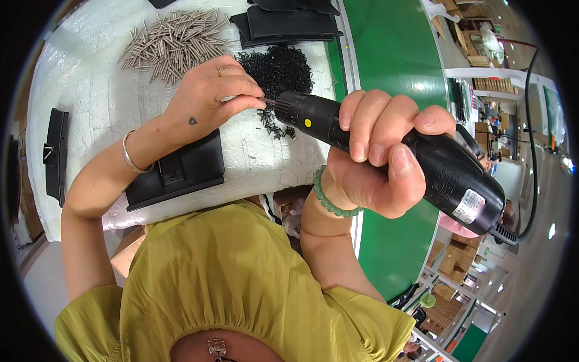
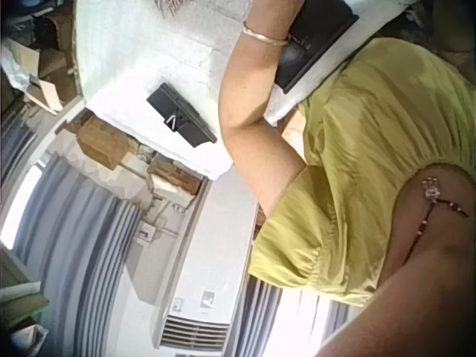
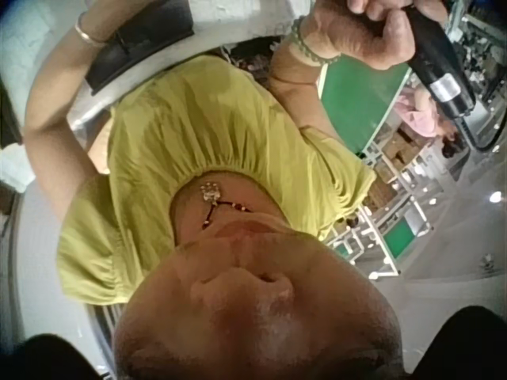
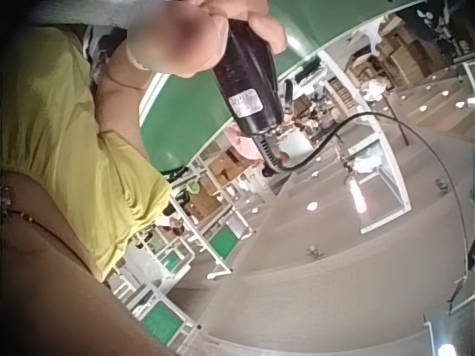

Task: Assembling small plastic components by inserting and driving screws with an electric screwdriver at a factory workbench.

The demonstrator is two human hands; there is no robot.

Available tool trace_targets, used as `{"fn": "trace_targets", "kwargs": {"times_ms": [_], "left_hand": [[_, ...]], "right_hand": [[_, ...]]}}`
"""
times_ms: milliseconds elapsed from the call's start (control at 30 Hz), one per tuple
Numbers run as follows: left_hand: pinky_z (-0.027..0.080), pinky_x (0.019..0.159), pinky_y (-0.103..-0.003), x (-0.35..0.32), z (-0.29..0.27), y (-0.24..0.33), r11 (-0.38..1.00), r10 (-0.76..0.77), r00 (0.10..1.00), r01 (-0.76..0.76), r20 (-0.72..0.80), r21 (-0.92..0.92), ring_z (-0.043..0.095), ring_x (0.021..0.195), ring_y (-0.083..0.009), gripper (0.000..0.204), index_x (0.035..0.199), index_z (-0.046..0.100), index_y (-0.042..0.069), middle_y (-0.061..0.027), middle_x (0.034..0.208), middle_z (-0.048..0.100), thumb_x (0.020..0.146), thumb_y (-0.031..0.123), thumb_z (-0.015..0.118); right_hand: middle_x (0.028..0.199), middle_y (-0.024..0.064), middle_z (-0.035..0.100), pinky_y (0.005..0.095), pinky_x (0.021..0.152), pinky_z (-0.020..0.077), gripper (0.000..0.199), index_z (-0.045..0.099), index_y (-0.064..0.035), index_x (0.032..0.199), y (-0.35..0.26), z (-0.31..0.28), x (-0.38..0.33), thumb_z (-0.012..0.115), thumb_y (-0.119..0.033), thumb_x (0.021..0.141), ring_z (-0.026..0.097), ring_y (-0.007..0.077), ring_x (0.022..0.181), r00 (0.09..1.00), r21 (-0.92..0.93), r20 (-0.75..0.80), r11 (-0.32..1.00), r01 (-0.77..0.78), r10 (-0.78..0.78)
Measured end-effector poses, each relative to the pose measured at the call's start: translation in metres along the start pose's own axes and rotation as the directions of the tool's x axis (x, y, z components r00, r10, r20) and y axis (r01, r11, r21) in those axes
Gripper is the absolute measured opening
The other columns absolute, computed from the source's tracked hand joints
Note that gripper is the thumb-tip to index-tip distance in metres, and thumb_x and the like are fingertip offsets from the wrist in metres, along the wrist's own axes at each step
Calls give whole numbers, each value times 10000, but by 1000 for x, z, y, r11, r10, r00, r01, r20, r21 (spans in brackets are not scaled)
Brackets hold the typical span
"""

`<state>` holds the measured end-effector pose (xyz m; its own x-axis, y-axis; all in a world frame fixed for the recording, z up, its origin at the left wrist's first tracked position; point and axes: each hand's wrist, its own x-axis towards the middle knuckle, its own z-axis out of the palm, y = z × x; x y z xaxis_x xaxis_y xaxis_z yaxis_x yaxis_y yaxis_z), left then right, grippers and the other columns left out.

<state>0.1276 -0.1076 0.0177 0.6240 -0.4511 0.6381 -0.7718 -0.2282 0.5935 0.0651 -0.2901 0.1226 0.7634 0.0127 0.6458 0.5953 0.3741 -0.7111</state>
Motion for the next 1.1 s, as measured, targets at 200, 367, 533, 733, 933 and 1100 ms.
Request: {"fn": "trace_targets", "kwargs": {"times_ms": [200,367,533,733,933,1100], "left_hand": [[502,615,-308,-6,-6,7,993,121,992,-120,31,-14,603,742,-210,128,786,676,68,-27,752,660,733,172,730],[510,661,-324,-13,-17,15,993,-32,995,43,98,-108,604,811,-210,124,818,690,81,-9,821,670,741,171,723],[480,766,-351,-11,-64,-16,956,-6,973,-63,230,288,548,924,-227,104,826,686,78,-31,893,613,726,105,673],[453,787,-331,-21,-100,-50,806,20,938,-220,346,550,519,883,-211,24,664,617,44,-34,764,576,671,55,597],[438,786,-311,-15,-98,-48,759,36,880,-332,474,560,509,922,-199,8,633,602,42,-33,726,570,636,35,606],[458,746,-314,-21,-100,-48,695,100,854,-427,511,578,522,897,-202,39,650,600,48,-34,697,566,635,50,636]], "right_hand": [[597,-57,435,247,594,337,268,513,-93,984,-5,8,0,544,-121,720,416,68,515,994,36,97,998,-47,43],[598,-57,440,240,591,339,277,494,-84,1000,-7,15,-3,534,-113,727,422,60,516,988,63,153,998,-15,5],[601,-40,427,251,585,324,252,481,-88,991,7,15,-11,537,-130,748,411,70,516,991,33,109,996,-82,78],[603,-39,424,259,585,319,268,487,-83,1009,9,10,-11,527,-132,749,408,75,519,991,44,99,995,-91,86],[604,-39,419,261,587,325,274,483,-84,1016,8,11,-12,517,-128,748,405,76,516,992,28,95,996,-89,86],[615,-26,436,266,574,341,292,465,-82,1045,10,8,-16,529,-118,763,424,90,517,992,50,105,996,-77,71]]}}
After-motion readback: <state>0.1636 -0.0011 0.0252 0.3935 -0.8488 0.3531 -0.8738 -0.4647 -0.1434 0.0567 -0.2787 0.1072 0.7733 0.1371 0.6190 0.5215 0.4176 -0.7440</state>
